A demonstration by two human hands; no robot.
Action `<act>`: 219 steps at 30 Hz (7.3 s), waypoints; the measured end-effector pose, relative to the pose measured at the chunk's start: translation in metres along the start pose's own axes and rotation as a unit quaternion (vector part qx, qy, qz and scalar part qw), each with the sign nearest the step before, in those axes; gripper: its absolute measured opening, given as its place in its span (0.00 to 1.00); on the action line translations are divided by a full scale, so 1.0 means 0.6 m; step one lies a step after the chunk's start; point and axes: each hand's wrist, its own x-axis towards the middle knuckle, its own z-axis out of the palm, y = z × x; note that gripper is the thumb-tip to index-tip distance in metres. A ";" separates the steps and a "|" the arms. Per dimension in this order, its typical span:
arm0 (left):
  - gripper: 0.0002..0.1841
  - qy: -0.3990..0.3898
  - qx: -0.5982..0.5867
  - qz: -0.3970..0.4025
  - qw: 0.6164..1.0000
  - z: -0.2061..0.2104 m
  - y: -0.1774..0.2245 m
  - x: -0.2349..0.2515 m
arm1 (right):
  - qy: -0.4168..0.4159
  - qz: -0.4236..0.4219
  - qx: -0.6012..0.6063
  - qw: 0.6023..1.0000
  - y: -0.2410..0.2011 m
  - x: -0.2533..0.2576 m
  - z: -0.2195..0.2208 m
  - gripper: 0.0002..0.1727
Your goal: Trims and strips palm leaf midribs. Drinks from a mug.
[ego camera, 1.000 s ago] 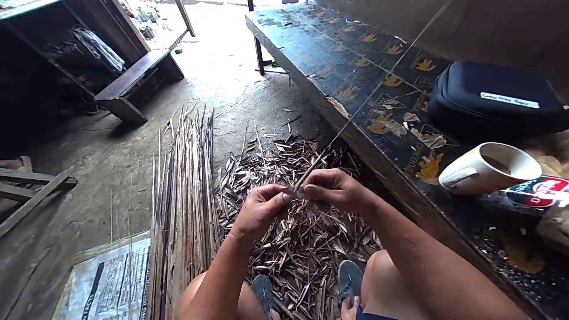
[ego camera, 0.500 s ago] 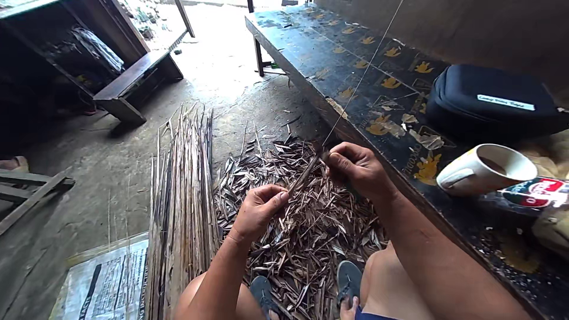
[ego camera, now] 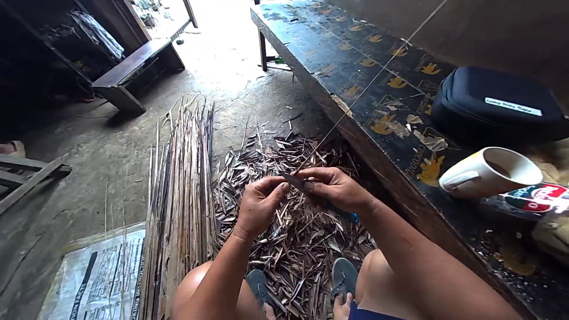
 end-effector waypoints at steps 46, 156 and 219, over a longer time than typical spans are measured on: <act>0.10 0.023 0.107 0.038 0.993 0.005 -0.018 0.003 | 0.069 -0.014 0.041 0.997 0.002 -0.002 -0.001 0.20; 0.12 -0.133 -0.063 -0.117 0.982 -0.031 0.005 0.016 | -0.012 -0.030 0.042 0.999 0.010 0.009 0.014 0.08; 0.15 -0.065 0.168 0.032 0.983 -0.026 -0.009 0.001 | 0.106 -0.053 -0.017 0.993 -0.016 -0.009 -0.027 0.20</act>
